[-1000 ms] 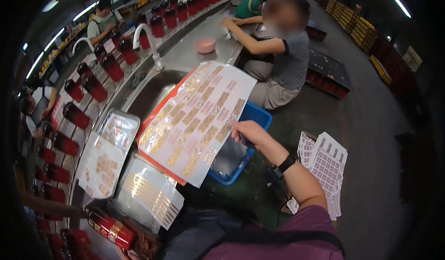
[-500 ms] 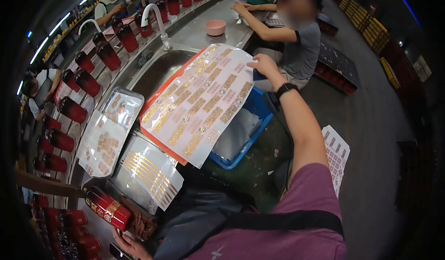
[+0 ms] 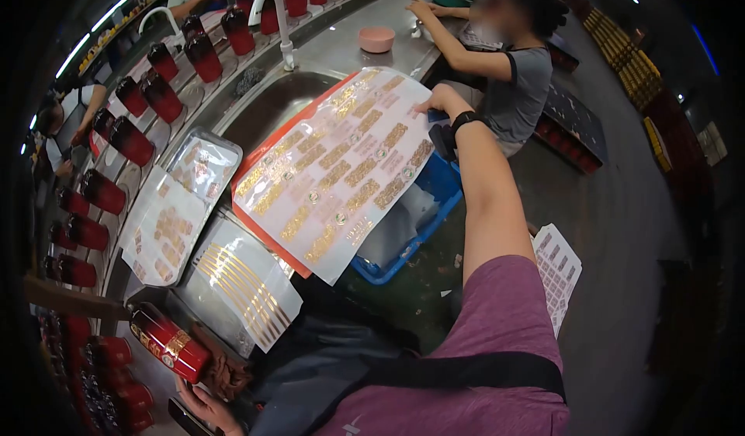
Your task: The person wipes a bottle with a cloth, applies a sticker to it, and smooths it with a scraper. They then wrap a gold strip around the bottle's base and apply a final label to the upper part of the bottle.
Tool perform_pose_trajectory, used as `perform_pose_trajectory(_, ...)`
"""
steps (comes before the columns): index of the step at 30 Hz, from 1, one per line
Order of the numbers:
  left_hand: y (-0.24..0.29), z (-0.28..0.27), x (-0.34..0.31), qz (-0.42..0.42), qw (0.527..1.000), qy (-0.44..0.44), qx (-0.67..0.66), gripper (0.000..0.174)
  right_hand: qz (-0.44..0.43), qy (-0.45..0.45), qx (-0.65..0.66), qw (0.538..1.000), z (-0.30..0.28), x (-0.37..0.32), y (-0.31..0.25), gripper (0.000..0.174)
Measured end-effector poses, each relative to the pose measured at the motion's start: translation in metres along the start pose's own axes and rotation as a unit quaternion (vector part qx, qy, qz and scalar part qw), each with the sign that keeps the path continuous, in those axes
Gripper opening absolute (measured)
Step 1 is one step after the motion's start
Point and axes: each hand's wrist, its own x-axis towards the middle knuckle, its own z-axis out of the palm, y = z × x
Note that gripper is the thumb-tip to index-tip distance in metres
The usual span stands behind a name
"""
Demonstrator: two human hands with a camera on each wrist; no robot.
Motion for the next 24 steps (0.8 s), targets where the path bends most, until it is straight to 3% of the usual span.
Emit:
perform_pose_trajectory(1, -0.004, -0.001, -0.004, -0.004, 1.0, -0.004, 0.003, 0.05, -0.008, 0.015, 0.001, 1.0, 0.0, 0.001, 0.003, 0.06)
perform_pose_trajectory(6, -0.001, 0.001, -0.004, 0.035, 0.998, 0.012, 0.042, 0.045, -0.01, 0.043, -0.068, 0.997, -0.003, 0.028, 0.03, 0.052)
perform_pose_trajectory(12, 0.002, 0.005, -0.005, -0.013, 0.999, 0.004, -0.03, 0.044, 0.08, 0.137, -0.097, 0.983, -0.009, 0.042, 0.05, 0.038)
perform_pose_trajectory(14, 0.008, 0.003, -0.002, -0.017, 1.0, 0.012, -0.01, 0.043, -0.008, 0.21, -0.101, 0.972, -0.012, 0.051, 0.067, 0.033)
perform_pose_trajectory(16, 0.01, 0.004, -0.001, -0.025, 1.0, 0.007, -0.005, 0.053, 0.046, 0.158, -0.036, 0.986, -0.032, 0.021, 0.012, 0.034)
perform_pose_trajectory(18, 0.006, 0.005, 0.0, -0.024, 0.999, 0.023, -0.005, 0.054, -0.069, 0.165, -0.029, 0.984, -0.031, 0.03, -0.028, 0.029)
perform_pose_trajectory(21, 0.006, 0.003, -0.001, -0.029, 0.999, -0.003, -0.024, 0.057, -0.27, 0.139, -0.028, 0.952, -0.003, 0.018, -0.129, 0.036)
perform_pose_trajectory(22, 0.006, 0.003, -0.002, -0.037, 0.999, -0.002, -0.025, 0.057, -0.333, 0.045, 0.049, 0.941, 0.009, 0.014, -0.162, 0.038)
perform_pose_trajectory(23, 0.007, 0.002, -0.002, -0.029, 0.999, -0.008, -0.027, 0.058, -0.307, 0.004, 0.015, 0.952, 0.024, 0.013, -0.198, 0.027)
perform_pose_trajectory(24, 0.005, 0.002, -0.002, -0.02, 0.999, -0.011, -0.029, 0.06, -0.306, -0.069, 0.085, 0.946, 0.036, 0.001, -0.231, 0.026)
